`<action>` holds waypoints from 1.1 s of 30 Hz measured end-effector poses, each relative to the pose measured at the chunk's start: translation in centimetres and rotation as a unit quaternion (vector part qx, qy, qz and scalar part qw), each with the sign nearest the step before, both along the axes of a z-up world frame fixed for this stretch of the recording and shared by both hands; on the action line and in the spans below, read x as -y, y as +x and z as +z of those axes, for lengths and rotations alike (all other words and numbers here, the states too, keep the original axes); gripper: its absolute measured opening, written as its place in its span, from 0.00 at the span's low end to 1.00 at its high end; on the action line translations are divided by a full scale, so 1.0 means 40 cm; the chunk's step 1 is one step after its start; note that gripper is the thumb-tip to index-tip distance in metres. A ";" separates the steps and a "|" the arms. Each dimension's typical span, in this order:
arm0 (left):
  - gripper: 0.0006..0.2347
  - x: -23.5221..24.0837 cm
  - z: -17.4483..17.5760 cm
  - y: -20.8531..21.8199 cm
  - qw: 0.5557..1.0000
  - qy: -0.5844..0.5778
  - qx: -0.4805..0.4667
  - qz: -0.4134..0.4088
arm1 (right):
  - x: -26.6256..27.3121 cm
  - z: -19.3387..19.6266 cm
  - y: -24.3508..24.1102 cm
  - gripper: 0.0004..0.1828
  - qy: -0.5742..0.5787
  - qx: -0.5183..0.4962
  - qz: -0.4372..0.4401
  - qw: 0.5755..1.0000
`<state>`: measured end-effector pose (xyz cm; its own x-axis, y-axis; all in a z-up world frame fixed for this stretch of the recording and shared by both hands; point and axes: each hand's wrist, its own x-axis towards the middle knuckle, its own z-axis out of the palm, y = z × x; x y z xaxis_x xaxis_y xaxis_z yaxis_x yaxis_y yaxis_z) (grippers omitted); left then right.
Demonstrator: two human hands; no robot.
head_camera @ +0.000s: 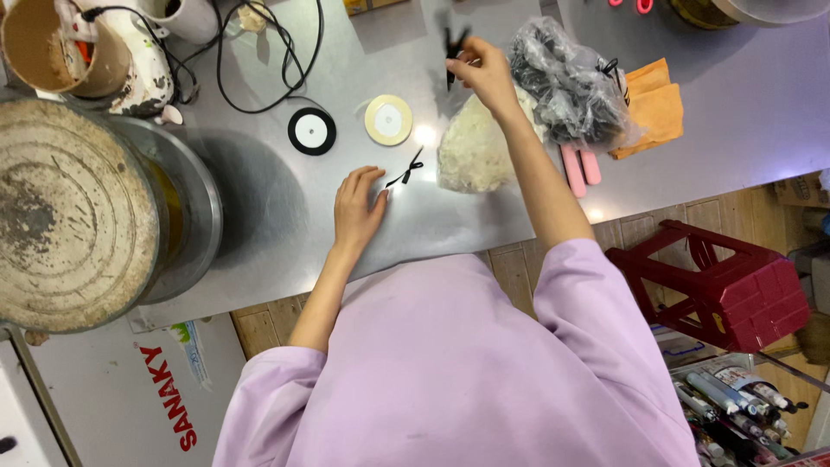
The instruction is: The person handles rolls of white and black ribbon, then ties multiple white ribbon bows by hand and trims them with scissors. The person also briefly handles a bag of shredded white material and places it aside.
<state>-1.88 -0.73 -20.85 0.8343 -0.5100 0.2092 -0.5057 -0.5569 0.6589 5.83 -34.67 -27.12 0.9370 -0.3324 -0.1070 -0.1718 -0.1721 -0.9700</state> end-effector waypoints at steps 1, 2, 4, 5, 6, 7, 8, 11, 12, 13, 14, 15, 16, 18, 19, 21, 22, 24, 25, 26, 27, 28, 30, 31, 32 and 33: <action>0.15 0.000 -0.010 0.002 1.000 0.006 -0.013 -0.003 | 0.014 0.002 0.015 0.24 -0.111 -0.007 0.022 0.994; 0.15 0.000 -0.022 0.004 1.000 0.012 -0.027 -0.008 | 0.029 0.004 0.016 0.25 -0.164 0.000 0.013 0.986; 0.16 0.009 -0.055 0.015 0.999 0.017 -0.048 -0.020 | 0.070 0.016 0.004 0.28 -0.270 0.012 -0.004 0.963; 0.17 0.019 -0.076 0.018 0.998 0.017 -0.054 -0.028 | 0.096 0.023 -0.009 0.29 -0.261 -0.008 -0.026 0.965; 0.18 0.029 -0.100 0.016 0.997 0.017 -0.062 -0.036 | 0.128 0.030 -0.032 0.30 -0.252 -0.028 -0.048 0.966; 0.20 0.041 -0.126 0.014 0.996 0.027 -0.065 -0.059 | 0.168 0.034 -0.075 0.30 -0.335 0.022 -0.057 0.940; 0.22 0.061 -0.153 0.022 0.994 0.037 -0.065 -0.081 | 0.216 0.043 -0.110 0.30 -0.414 0.077 -0.064 0.905; 0.20 0.124 -0.215 0.047 0.989 0.088 -0.044 -0.114 | 0.327 0.051 -0.236 0.45 -0.454 0.007 -0.088 0.887; 0.18 0.144 -0.224 0.061 0.986 0.108 -0.034 -0.118 | 0.354 0.048 -0.276 0.50 -0.482 -0.025 -0.089 0.871; 0.18 0.162 -0.225 0.082 0.989 0.094 -0.035 -0.108 | 0.374 0.047 -0.307 0.50 -0.448 -0.074 -0.074 0.888; 0.17 0.184 -0.222 0.103 0.991 0.079 -0.038 -0.097 | 0.388 0.043 -0.341 0.51 -0.412 -0.125 -0.058 0.901; 0.16 0.205 -0.211 0.128 0.993 0.064 -0.041 -0.086 | 0.388 0.037 -0.375 0.43 -0.382 -0.147 -0.058 0.910; 0.15 0.226 -0.190 0.154 0.996 0.044 -0.032 -0.067 | 0.381 0.036 -0.395 0.35 -0.352 -0.169 -0.057 0.919; 0.20 0.262 -0.142 0.203 0.999 0.011 0.017 -0.047 | 0.356 0.052 -0.416 0.23 -0.362 -0.154 -0.118 0.912; 0.25 0.278 -0.121 0.226 0.997 -0.002 0.057 -0.046 | 0.339 0.067 -0.414 0.18 -0.366 -0.148 -0.147 0.907; 0.25 0.305 -0.080 0.252 0.997 -0.009 0.048 -0.065 | 0.290 0.107 -0.411 0.12 -0.357 -0.041 -0.201 0.911; 0.24 0.316 -0.061 0.259 0.995 -0.031 0.055 -0.072 | 0.259 0.129 -0.406 0.09 -0.350 0.012 -0.229 0.908; 0.22 0.325 -0.033 0.264 0.991 -0.075 0.067 -0.086 | 0.182 0.169 -0.395 0.10 -0.428 0.099 -0.171 0.882; 0.21 0.326 -0.025 0.264 0.993 -0.094 0.000 -0.073 | 0.129 0.181 -0.391 0.13 -0.455 0.151 -0.131 0.868; 0.20 0.327 -0.019 0.266 0.990 -0.112 -0.065 -0.059 | 0.078 0.191 -0.385 0.17 -0.481 0.203 -0.091 0.848; 0.19 0.325 -0.016 0.265 0.982 -0.130 -0.131 -0.046 | 0.018 0.194 -0.380 0.21 -0.441 0.211 -0.062 0.870; 0.20 0.318 -0.015 0.261 0.976 -0.142 -0.162 -0.040 | -0.044 0.197 -0.391 0.21 -0.433 0.181 -0.026 0.883; 0.22 0.296 -0.018 0.252 0.960 -0.166 -0.224 -0.023 | -0.150 0.198 -0.404 0.24 -0.418 0.188 0.027 0.888; 0.25 0.277 -0.020 0.243 0.976 -0.131 -0.166 -0.059 | -0.190 0.198 -0.409 0.24 -0.423 0.177 0.063 0.886; 0.28 0.253 -0.024 0.231 0.985 -0.096 -0.106 -0.094 | -0.223 0.199 -0.416 0.25 -0.428 0.167 0.100 0.883; 0.31 0.233 -0.028 0.218 0.989 -0.059 -0.047 -0.129 | -0.249 0.201 -0.423 0.26 -0.415 0.154 0.115 0.889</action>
